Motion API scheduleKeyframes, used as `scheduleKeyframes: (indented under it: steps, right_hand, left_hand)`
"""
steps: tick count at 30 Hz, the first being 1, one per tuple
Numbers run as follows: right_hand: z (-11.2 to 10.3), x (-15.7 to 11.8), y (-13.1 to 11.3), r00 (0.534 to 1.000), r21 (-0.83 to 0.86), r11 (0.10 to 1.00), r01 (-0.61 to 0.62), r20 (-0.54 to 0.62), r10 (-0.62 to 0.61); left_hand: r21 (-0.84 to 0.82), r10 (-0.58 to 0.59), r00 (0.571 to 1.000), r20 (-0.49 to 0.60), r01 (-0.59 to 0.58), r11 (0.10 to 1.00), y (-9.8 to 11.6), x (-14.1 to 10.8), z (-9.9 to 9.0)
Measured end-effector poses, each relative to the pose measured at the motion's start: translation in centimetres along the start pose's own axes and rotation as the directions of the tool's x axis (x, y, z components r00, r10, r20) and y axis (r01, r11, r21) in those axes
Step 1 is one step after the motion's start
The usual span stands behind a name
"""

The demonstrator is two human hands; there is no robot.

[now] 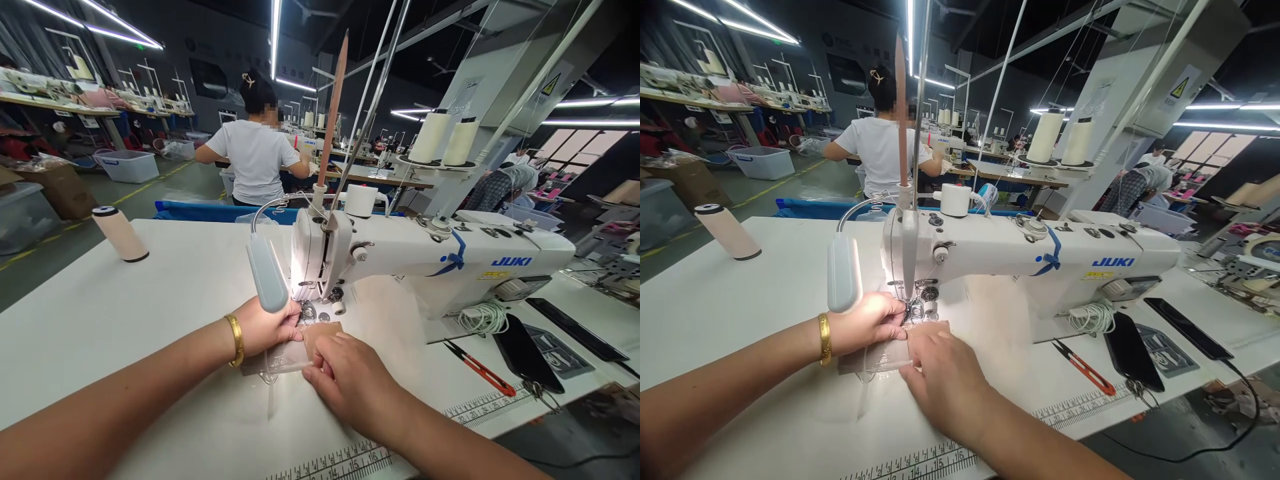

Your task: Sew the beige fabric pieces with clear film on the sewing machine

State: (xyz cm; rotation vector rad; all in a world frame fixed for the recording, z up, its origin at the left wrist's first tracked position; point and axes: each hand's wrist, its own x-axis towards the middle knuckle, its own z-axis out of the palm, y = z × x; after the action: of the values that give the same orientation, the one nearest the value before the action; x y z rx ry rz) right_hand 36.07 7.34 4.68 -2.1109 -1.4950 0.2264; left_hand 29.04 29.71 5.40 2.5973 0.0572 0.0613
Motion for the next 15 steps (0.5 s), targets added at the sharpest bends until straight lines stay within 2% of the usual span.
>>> scheduleKeyframes:
  steps: [3, 5, 8, 10, 12, 15]
  right_hand:
    - [-1.8, 0.3, 0.8, 0.995, 0.056, 0.994, 0.093, 0.026, -0.095]
    - [-2.3, 0.7, 1.3, 0.981, 0.058, 0.980, 0.189, 0.033, -0.191]
    - [-1.7, 1.3, 2.1, 0.941, 0.016, 0.941, 0.338, 0.025, -0.339]
    - [-1.0, 1.4, 2.5, 0.918, -0.010, 0.918, 0.396, -0.006, -0.396]
    - [-0.4, 1.3, 2.7, 0.910, -0.022, 0.911, 0.412, -0.046, -0.413]
    - [0.0, 1.2, 2.9, 0.903, -0.020, 0.908, 0.419, -0.091, -0.419]
  left_hand:
    - [0.006, -0.010, 0.998, 0.063, 0.010, 1.000, -0.3, 0.2, -0.2]
    - [0.014, -0.017, 0.997, 0.072, 0.016, 1.000, -0.4, 0.2, -0.2]
    - [0.023, -0.017, 0.997, 0.069, 0.015, 1.000, -0.5, 0.3, -0.1]
    - [0.029, -0.006, 0.998, 0.056, 0.004, 1.000, -0.5, 0.2, -0.3]
    - [0.042, 0.003, 1.000, -0.004, -0.003, 0.999, -0.3, -0.1, -0.6]
    - [0.051, -0.019, 0.985, -0.174, 0.028, 0.998, 0.6, -1.4, -1.0]
